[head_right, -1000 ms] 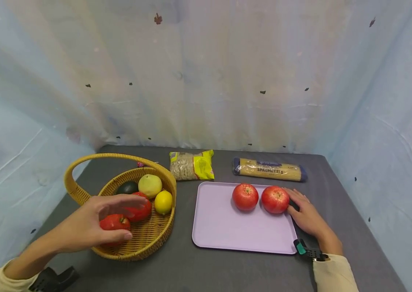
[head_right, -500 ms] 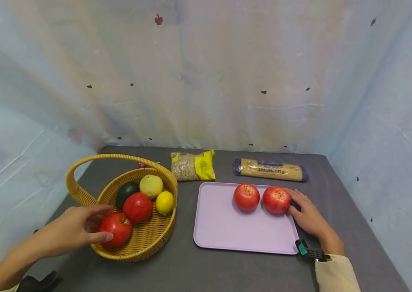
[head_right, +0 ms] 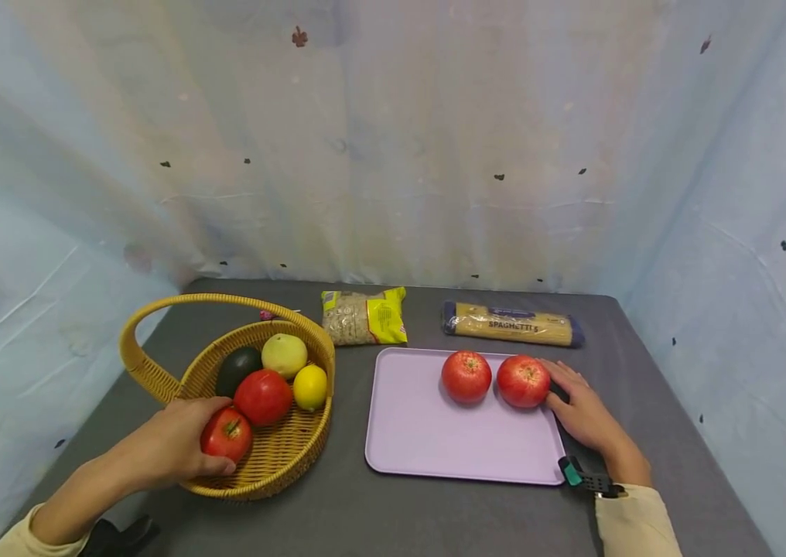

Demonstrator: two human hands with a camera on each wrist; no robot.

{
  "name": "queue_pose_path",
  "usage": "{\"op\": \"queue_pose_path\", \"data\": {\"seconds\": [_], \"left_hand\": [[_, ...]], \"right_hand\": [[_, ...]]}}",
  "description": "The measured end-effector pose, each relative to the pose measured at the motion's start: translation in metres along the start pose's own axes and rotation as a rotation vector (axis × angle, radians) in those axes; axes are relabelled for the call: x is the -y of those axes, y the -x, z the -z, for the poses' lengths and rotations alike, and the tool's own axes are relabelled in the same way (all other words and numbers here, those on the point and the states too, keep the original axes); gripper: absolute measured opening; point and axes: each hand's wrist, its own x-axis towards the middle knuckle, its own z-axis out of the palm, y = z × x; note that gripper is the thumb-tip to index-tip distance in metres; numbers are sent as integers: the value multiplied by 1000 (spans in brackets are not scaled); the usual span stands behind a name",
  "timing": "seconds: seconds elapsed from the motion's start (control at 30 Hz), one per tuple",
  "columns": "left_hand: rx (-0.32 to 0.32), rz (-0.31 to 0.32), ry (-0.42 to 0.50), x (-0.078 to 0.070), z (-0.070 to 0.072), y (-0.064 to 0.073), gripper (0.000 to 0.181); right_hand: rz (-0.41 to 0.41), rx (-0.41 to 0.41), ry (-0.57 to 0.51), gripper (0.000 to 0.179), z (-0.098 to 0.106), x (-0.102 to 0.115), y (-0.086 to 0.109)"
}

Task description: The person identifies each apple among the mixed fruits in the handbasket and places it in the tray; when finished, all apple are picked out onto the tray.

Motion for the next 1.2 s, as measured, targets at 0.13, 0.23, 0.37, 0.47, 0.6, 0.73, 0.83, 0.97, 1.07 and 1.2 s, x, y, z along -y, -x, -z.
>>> {"op": "queue_pose_path", "data": {"seconds": [0.13, 0.23, 0.37, 0.47, 0.6, 0.73, 0.83, 0.97, 1.07, 1.2], "left_hand": [[4, 10, -12, -4, 8, 1, 79], [-8, 13, -19, -11, 20, 4, 84], [-38, -26, -8, -29, 34, 8, 90], [-38, -114, 38, -47, 40, 9, 91], [-26, -260, 93, -75, 42, 5, 87], [-3, -353, 113, -102, 37, -5, 83], [33, -418, 141, -123, 29, -19, 83], [66, -532, 181, -151, 14, -40, 84], [88, -594, 223, -169, 1, -55, 84], [90, -655, 253, -191, -16, -73, 84]], "right_hand": [[22, -14, -13, 58, -1, 0, 0], [22, -14, -18, 58, 0, 0, -1], [26, -8, -18, 59, 0, 0, -1], [25, -10, -17, 59, 0, 0, 0], [18, -8, -12, 60, 1, 0, -1], [24, -9, -9, 59, 1, -1, 0], [31, -20, -9, 59, 1, -2, 1], [35, -28, -12, 58, 1, -3, 1], [50, -32, -12, 57, 1, -3, 0], [72, -41, -12, 57, -1, -3, -2]]}}
